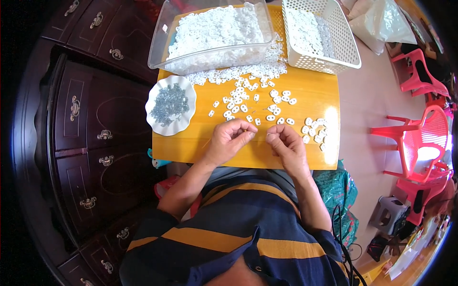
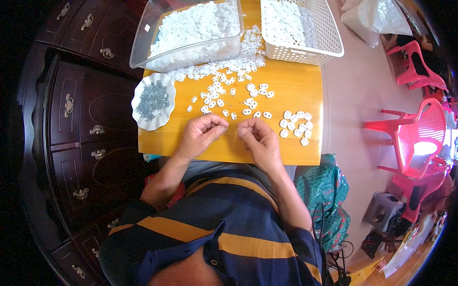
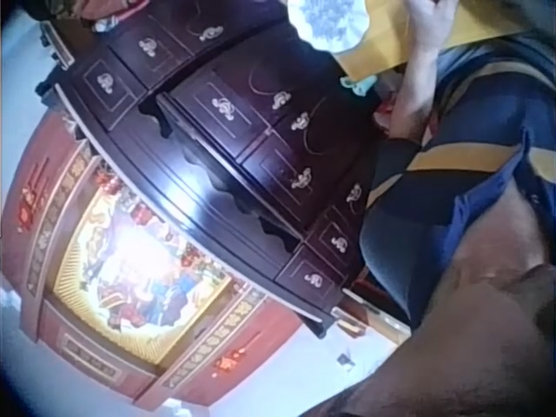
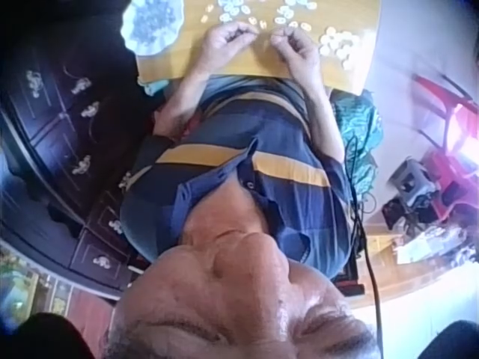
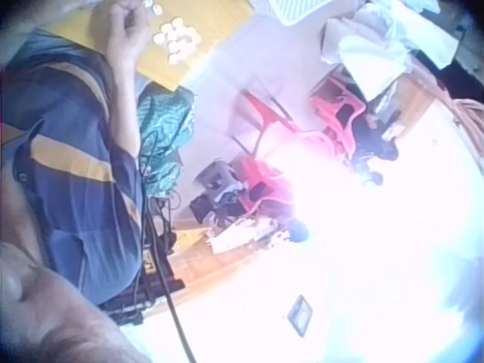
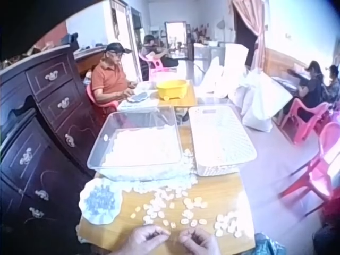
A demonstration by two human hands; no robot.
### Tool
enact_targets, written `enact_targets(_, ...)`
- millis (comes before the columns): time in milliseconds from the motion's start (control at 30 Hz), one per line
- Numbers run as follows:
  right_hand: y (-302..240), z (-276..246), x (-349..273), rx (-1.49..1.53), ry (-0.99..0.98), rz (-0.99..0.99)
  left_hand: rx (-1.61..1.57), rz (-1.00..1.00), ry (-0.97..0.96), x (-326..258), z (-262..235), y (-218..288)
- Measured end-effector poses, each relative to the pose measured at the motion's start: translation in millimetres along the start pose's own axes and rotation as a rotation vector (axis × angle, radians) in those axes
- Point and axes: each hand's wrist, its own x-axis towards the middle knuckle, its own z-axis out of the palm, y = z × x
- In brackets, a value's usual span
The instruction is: Assembling small white plastic components by hand at a table.
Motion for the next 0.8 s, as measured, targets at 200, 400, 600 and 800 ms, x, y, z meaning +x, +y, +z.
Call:
enact_targets(200, 9.4, 1.8, -3.0, 0.218, -0.007, 0.056, -0.024, 0.02, -0.015, 2.2, 5.1, 9.4)
enact_targets(400, 9.0, 8.9, -3.3, 0.29, 0.002, 0.075, -0.009, 0.02, -0.049, 3.4, 6.8, 11.6)
enact_targets(600, 11.5, 10.7, -4.4, 0.321, -0.008, 0.052, -0.066, -0.061, -0.062, 1.2, 9.8, 9.5)
enact_targets(800, 13.4, 9.8, -4.5, 0.333, -0.009, 0.041, -0.085, -0.09, -0.074, 1.3, 12.0, 9.2)
